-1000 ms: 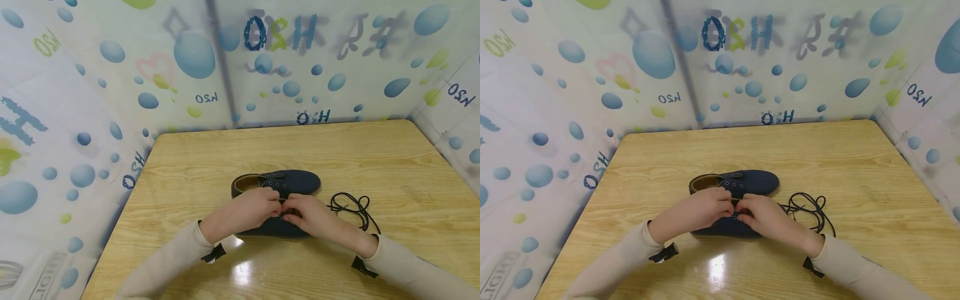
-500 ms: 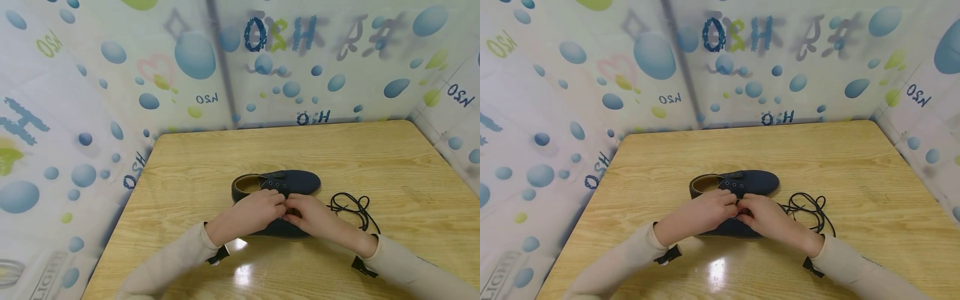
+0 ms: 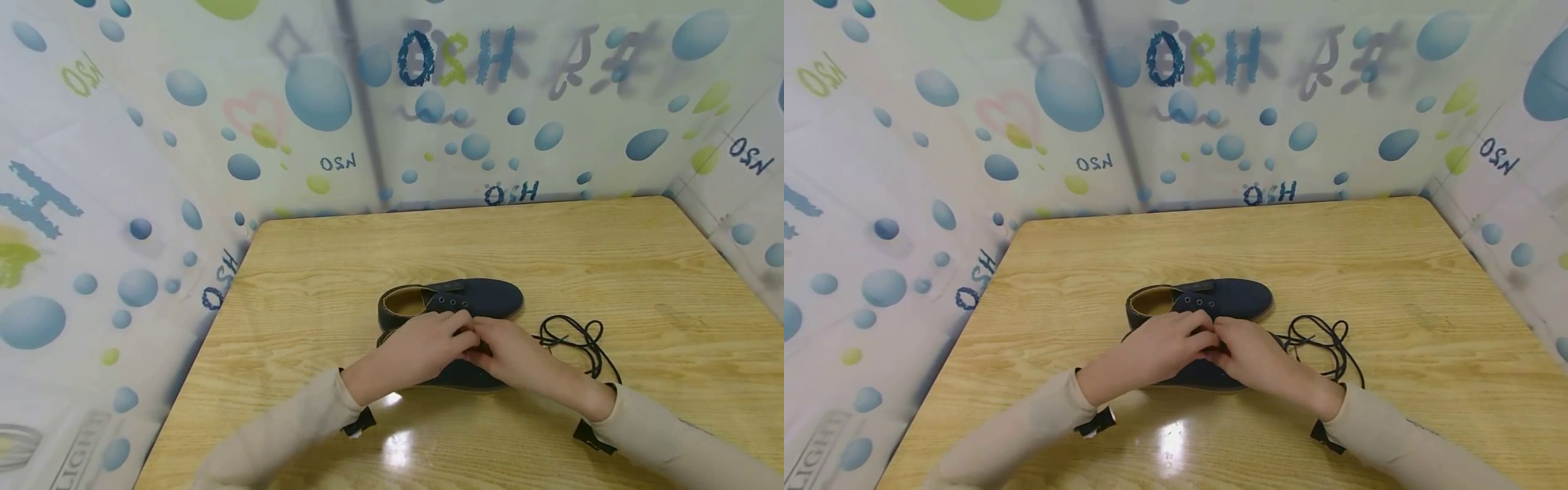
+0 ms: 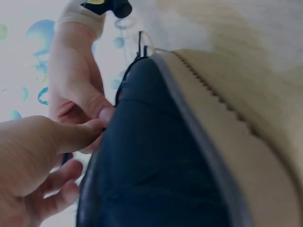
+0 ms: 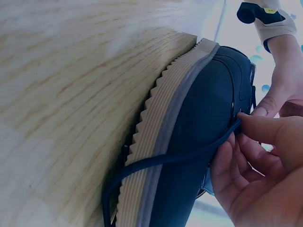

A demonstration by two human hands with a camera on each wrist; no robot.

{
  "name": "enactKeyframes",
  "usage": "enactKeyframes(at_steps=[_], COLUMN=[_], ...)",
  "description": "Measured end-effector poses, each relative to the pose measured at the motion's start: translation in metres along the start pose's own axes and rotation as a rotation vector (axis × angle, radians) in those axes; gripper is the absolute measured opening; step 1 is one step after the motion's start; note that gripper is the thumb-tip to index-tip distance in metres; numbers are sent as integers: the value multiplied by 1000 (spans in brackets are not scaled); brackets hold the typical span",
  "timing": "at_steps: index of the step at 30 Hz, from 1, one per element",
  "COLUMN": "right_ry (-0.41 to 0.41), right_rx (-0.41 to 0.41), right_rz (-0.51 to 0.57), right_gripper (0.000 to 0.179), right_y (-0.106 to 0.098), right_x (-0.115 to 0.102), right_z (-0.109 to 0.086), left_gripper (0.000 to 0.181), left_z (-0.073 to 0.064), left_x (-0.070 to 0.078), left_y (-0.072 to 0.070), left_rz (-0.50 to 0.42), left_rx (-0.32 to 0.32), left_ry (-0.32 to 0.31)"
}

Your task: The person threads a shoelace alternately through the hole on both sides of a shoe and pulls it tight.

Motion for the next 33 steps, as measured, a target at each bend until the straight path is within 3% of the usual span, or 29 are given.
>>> enactKeyframes(at_steps=[8,12,16,24,28,33], right_ry=[6,3,-7,0,-24,-55], right_rx=[9,18,25,23,47,84], right_rz=[40,41,20,10,5,-8], right_gripper=[10,9,10,12,11,11], right_y=[3,4,5,6,6,4], right_x=[1,0,-1,-2,-2,-3], right_z=[0,-1,-2,-4,-5,-6], left_gripper=[54,64,49,23,24,42], left_z=[-14,-20,-23,-20,-19,-18], left_x=[-6,-5,-1,5,4,1], left_y=[4,6,8,8,8,6], left_rz=[-39,7,22,-23,6,81], left_rx=[244,289,266,200,142,44], left_ry=[-277,-404,-455,-390,-399,-417])
Point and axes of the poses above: each hand's wrist, its own z-axis towards the middle knuckle, its own y-axis out of the palm, x = y × z, the point moved 4 cm from there along z, towards the middle knuckle, and after that the axes turned 11 degrees about -z, right-handed, at the moved point
